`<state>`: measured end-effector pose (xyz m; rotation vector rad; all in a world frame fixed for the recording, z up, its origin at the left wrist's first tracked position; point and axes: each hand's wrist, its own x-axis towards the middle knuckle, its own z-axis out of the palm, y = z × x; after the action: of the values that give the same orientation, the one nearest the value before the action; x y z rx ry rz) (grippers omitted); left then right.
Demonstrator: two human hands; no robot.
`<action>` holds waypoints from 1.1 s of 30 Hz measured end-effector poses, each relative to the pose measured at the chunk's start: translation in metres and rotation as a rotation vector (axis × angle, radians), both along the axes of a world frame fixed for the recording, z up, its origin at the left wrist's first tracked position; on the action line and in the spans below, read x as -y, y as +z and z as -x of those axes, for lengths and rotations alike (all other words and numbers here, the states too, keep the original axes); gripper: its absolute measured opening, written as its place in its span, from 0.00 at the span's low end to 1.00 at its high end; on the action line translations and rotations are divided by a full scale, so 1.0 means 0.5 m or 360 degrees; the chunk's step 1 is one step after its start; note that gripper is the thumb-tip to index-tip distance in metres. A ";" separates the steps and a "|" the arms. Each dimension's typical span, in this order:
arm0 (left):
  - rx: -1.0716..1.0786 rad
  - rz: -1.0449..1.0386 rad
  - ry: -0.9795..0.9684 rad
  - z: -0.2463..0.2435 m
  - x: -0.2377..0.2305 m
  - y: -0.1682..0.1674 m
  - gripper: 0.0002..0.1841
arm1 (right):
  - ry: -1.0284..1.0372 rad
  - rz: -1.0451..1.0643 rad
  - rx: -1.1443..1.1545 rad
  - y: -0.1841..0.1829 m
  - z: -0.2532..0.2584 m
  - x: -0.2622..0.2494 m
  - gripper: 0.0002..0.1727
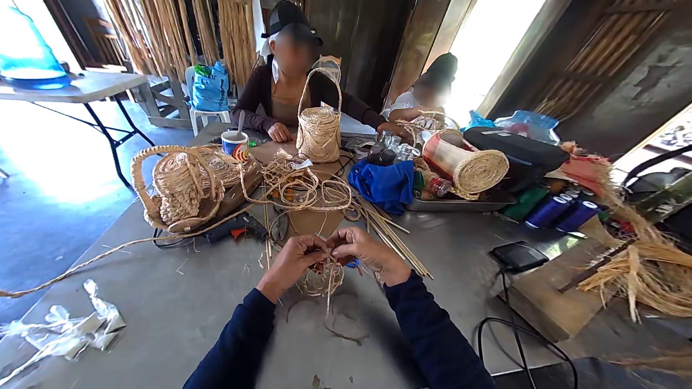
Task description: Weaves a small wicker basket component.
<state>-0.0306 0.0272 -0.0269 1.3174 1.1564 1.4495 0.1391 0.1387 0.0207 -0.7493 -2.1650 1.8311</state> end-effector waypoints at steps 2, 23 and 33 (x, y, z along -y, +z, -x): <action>-0.0047 -0.0036 0.0070 -0.011 0.000 0.004 0.04 | 0.0017 0.0031 0.0100 0.001 -0.010 -0.010 0.03; -0.0020 -0.0040 0.0028 -0.014 0.008 0.011 0.05 | 0.0011 0.0151 -0.0328 -0.018 -0.009 0.011 0.13; -0.0039 0.0039 -0.0075 -0.025 0.005 -0.007 0.05 | -0.0015 -0.0662 0.0293 -0.005 -0.004 0.020 0.09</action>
<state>-0.0180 0.0249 -0.0303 1.3399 1.1482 1.3849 0.1412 0.1286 0.0185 -0.8509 -2.5324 1.2781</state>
